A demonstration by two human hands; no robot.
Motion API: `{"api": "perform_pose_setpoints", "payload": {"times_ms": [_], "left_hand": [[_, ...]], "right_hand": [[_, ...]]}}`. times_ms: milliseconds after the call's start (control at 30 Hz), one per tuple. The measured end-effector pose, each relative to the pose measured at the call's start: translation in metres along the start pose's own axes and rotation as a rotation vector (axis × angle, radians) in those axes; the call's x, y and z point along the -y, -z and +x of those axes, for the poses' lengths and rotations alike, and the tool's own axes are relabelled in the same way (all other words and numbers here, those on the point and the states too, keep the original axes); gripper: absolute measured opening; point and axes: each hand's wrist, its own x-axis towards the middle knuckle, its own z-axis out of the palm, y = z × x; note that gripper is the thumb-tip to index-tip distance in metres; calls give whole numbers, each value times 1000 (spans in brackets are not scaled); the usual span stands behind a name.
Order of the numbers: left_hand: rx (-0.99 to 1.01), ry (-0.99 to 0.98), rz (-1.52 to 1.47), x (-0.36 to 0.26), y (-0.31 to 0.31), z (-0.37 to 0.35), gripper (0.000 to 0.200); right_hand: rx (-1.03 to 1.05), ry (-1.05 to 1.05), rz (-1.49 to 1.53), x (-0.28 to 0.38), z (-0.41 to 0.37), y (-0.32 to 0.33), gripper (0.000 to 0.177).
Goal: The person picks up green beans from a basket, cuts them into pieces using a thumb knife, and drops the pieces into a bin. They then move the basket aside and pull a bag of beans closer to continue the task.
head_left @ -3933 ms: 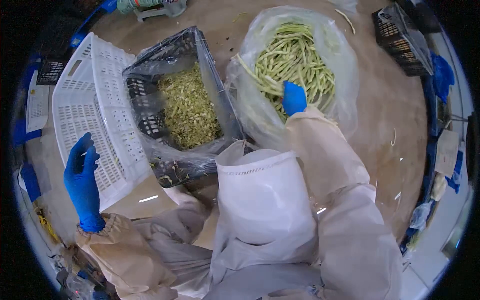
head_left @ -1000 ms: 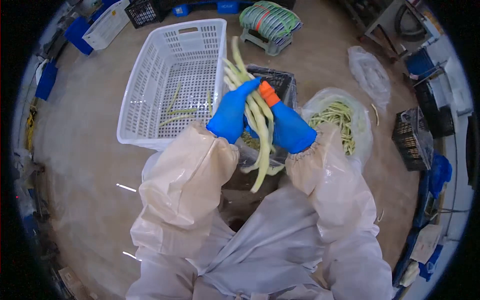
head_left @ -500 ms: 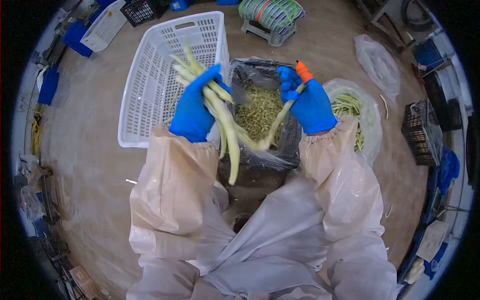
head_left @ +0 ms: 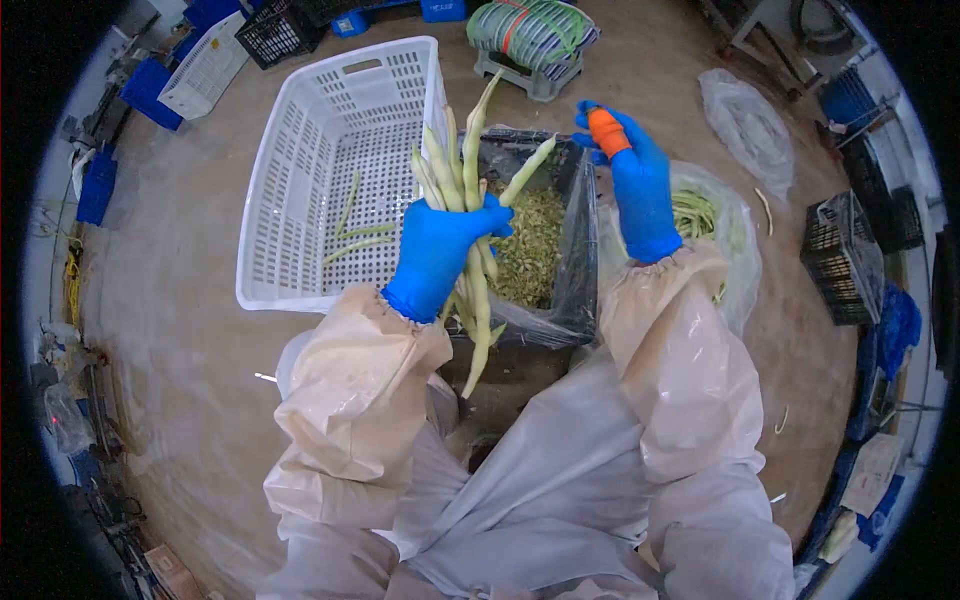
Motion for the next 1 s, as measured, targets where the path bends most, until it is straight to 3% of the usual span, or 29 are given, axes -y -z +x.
{"api": "perform_pose_setpoints", "payload": {"times_ms": [67,167,267,500,600,700,867,1000], "left_hand": [[-31,-23,84,-9,0,-3,20],[-100,-132,293,-11,2,-3,18],[-120,-193,454,-7,9,0,20],[-184,-350,639,-11,13,-3,31],[-215,-428,623,-6,14,-3,24],[-222,-418,629,-6,14,-5,38],[-136,-365,674,-3,16,-4,31],[-83,-251,725,-6,1,-10,27]], "right_hand": [[15,331,-308,2,-1,9,24],[134,538,-601,-5,-4,10,30],[298,462,-639,-14,-9,9,27],[358,489,-772,-30,-12,9,16],[378,461,-795,-31,-14,10,16],[396,403,-801,-24,-16,8,14],[284,326,-826,-14,-20,2,11],[161,240,-595,-17,-17,0,14]]}}
